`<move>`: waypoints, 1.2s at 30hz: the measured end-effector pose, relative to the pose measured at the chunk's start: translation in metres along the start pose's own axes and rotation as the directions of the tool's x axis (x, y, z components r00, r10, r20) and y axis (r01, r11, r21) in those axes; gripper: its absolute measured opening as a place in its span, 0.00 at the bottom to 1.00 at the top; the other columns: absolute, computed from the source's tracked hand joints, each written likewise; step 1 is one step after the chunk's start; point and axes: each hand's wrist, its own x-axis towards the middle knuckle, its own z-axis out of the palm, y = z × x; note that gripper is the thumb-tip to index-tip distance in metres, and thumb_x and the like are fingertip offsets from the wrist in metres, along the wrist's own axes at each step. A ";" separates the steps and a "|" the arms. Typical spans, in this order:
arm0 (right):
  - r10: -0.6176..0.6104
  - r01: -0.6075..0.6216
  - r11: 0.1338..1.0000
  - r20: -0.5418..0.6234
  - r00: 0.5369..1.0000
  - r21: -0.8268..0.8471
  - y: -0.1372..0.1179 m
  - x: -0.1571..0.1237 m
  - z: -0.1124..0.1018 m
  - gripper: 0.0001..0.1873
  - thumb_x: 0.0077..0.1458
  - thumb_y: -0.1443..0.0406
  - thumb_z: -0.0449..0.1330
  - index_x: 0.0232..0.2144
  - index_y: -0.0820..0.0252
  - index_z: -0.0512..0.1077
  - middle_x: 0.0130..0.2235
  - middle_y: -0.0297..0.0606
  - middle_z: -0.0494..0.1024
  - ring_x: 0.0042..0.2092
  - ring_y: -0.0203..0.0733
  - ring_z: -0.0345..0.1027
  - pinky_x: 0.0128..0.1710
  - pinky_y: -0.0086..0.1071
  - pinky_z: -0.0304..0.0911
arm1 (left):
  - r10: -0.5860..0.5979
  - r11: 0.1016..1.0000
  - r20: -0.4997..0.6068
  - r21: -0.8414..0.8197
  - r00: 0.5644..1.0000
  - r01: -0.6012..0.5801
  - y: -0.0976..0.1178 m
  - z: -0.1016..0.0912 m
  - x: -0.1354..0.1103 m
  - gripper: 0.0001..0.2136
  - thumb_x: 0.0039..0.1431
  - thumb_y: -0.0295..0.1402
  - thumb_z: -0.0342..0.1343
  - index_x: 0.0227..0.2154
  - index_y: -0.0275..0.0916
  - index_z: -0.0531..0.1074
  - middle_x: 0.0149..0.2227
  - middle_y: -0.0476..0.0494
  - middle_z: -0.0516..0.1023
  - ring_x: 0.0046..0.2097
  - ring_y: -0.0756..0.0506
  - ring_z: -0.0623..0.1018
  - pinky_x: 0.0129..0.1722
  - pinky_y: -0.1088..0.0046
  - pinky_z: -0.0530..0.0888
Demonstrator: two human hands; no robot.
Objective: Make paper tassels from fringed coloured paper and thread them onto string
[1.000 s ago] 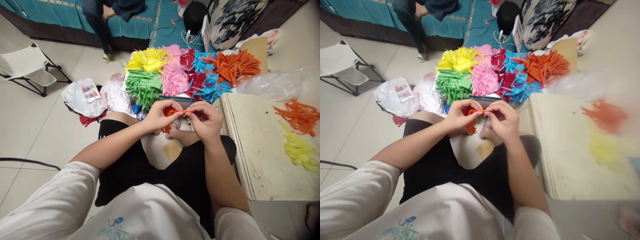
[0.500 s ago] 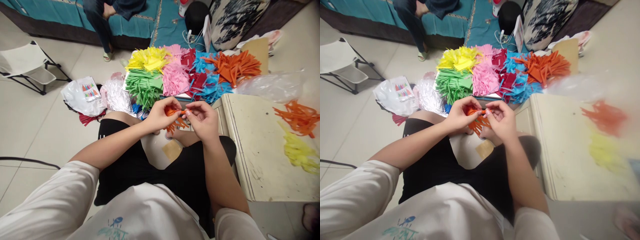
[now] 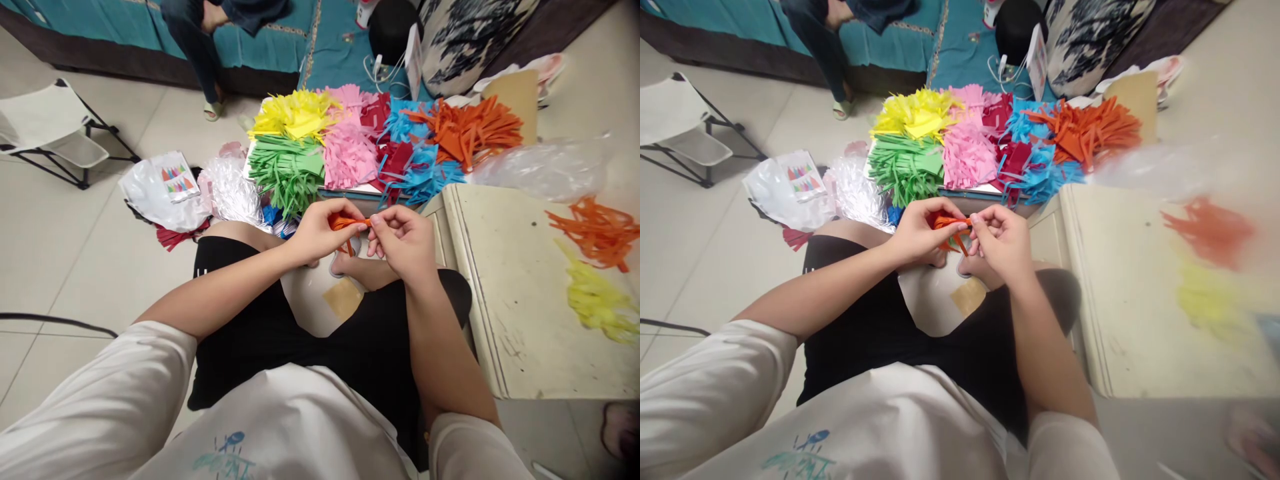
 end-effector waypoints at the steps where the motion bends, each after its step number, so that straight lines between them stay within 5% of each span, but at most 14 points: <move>1: 0.005 -0.005 1.000 0.005 1.000 0.001 0.000 0.000 0.000 0.37 0.52 0.31 0.76 0.30 0.56 0.76 0.24 0.33 0.78 0.20 0.35 0.72 0.17 0.27 0.66 | -0.038 0.999 -0.013 -0.026 0.999 0.037 0.001 0.001 0.000 0.22 0.52 0.51 0.83 0.33 0.37 0.84 0.35 0.43 0.87 0.37 0.47 0.83 0.42 0.70 0.79; 8: 0.014 -0.014 1.000 -0.007 1.000 -0.015 0.008 0.001 0.002 0.36 0.55 0.32 0.76 0.30 0.57 0.75 0.25 0.32 0.78 0.20 0.33 0.73 0.19 0.26 0.66 | -0.335 0.892 0.003 -0.320 0.942 0.318 -0.005 0.008 0.001 0.13 0.50 0.38 0.79 0.30 0.37 0.82 0.30 0.46 0.84 0.33 0.50 0.80 0.37 0.73 0.77; 14: 0.101 -0.141 0.964 0.181 0.978 0.224 0.016 0.011 -0.004 0.32 0.55 0.38 0.80 0.43 0.56 0.82 0.32 0.34 0.85 0.24 0.36 0.78 0.21 0.27 0.68 | -0.317 0.881 -0.052 -0.387 0.947 0.273 -0.014 0.005 0.004 0.13 0.48 0.36 0.79 0.29 0.37 0.81 0.30 0.48 0.83 0.32 0.51 0.79 0.36 0.74 0.75; 22: -0.081 0.079 0.994 0.016 0.997 0.069 0.015 0.003 0.006 0.28 0.57 0.40 0.80 0.40 0.54 0.81 0.32 0.36 0.86 0.30 0.40 0.83 0.29 0.32 0.78 | -0.317 0.827 0.082 -0.464 0.945 0.317 -0.012 0.007 0.001 0.10 0.56 0.34 0.75 0.32 0.39 0.79 0.33 0.46 0.85 0.35 0.47 0.83 0.43 0.66 0.80; 28: -0.071 0.064 0.991 0.057 0.996 0.115 0.017 0.005 0.003 0.27 0.55 0.42 0.82 0.39 0.56 0.81 0.31 0.36 0.86 0.28 0.42 0.84 0.26 0.31 0.78 | -0.348 0.829 0.087 -0.435 0.933 0.350 -0.005 0.004 0.002 0.06 0.53 0.30 0.72 0.29 0.37 0.79 0.33 0.46 0.84 0.34 0.49 0.82 0.40 0.70 0.78; 36: -0.065 0.057 0.994 0.093 0.994 0.091 0.013 0.001 -0.003 0.26 0.55 0.45 0.83 0.38 0.56 0.81 0.34 0.37 0.88 0.34 0.47 0.89 0.38 0.40 0.89 | -0.315 0.837 0.195 -0.405 0.929 0.369 -0.003 -0.008 0.007 0.06 0.47 0.27 0.71 0.25 0.36 0.79 0.33 0.45 0.86 0.36 0.49 0.83 0.42 0.70 0.79</move>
